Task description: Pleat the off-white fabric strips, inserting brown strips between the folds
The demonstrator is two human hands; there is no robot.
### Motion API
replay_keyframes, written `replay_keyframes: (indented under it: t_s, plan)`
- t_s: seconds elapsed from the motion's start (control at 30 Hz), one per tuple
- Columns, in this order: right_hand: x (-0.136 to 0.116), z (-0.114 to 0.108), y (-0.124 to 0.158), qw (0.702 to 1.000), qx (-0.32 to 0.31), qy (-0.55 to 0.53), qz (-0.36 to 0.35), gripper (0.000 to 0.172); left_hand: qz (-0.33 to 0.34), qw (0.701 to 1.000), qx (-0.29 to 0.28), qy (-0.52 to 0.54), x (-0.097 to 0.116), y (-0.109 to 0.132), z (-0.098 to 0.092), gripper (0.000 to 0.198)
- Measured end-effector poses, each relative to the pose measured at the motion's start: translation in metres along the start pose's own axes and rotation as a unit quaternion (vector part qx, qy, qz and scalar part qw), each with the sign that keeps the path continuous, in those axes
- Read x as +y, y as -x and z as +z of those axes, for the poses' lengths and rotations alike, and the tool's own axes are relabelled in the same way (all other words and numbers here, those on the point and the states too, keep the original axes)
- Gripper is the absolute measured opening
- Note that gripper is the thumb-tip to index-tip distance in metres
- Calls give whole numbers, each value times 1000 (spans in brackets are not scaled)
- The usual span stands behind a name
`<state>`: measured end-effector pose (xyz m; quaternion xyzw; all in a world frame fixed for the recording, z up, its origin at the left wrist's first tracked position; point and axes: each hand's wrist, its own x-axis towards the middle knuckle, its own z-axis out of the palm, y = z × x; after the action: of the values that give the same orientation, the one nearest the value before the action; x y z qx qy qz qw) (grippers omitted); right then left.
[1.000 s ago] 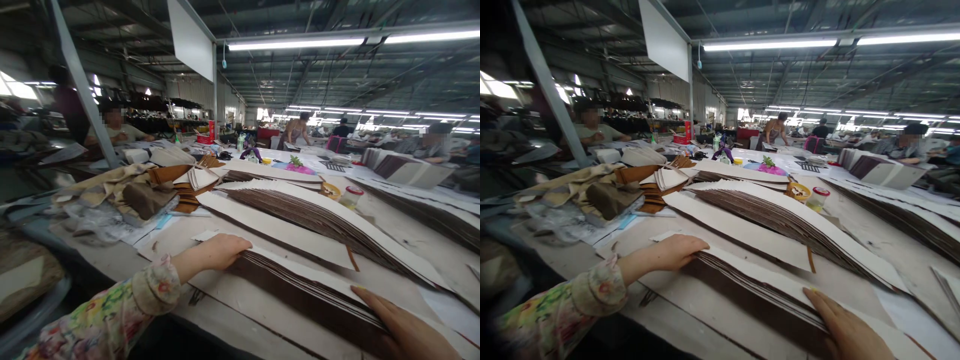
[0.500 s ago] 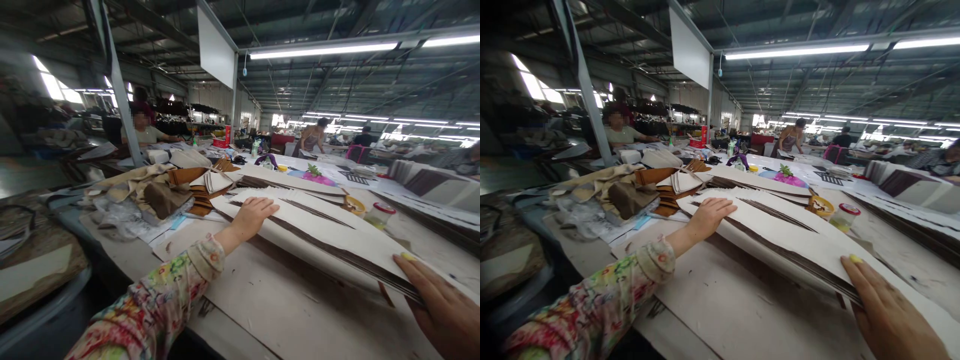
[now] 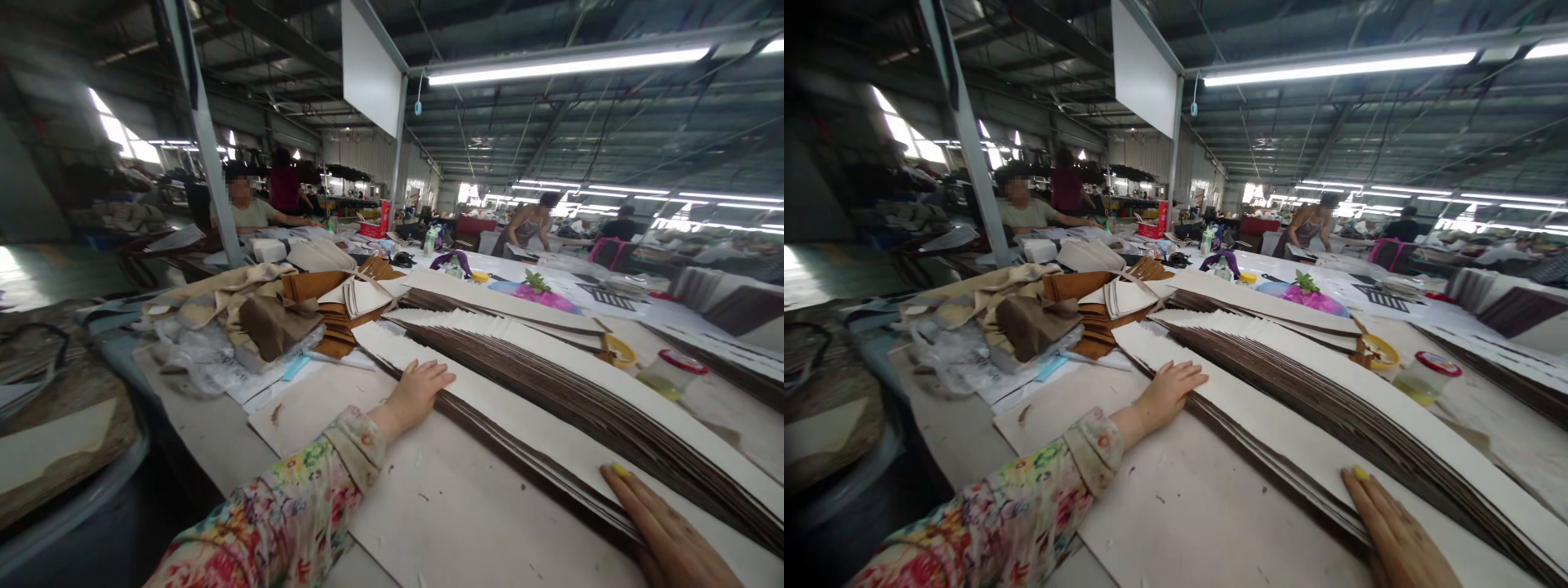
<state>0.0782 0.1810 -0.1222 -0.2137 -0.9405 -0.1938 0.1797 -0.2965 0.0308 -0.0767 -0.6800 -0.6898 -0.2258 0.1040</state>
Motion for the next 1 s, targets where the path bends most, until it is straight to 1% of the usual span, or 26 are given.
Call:
replay_keyframes:
  t_s: [0.17,0.4,0.57,0.63,0.7,0.77,0.83,0.87,1.0]
  plan:
    - [-3,-7,-4,1000,21,16,3,67,7,1000,-1,-15,3,1,-5,46]
    - [-11,-22,-11,999,34,21,16,63,8,999,-10,-42,9,3,-7,43]
    - [-10,-22,-16,998,60,12,28,61,-4,998,-26,-58,8,0,-8,46]
    - [-12,-23,-17,998,40,-4,53,58,1,998,-38,-54,8,-1,-11,49]
    - [-18,-29,-17,996,-4,-39,82,53,16,997,-55,-46,9,-1,-16,50]
    - [-26,-40,-19,988,-59,-84,119,50,24,995,-84,-54,8,0,-20,52]
    - [-34,-51,-23,975,-97,-132,150,57,30,992,-102,-63,5,-1,-21,51]
    - [-37,-56,-26,969,-104,-156,159,60,31,992,-102,-68,2,-2,-19,51]
    - [-40,-67,-30,962,-114,-151,196,59,37,993,-77,-77,-6,-8,-6,58]
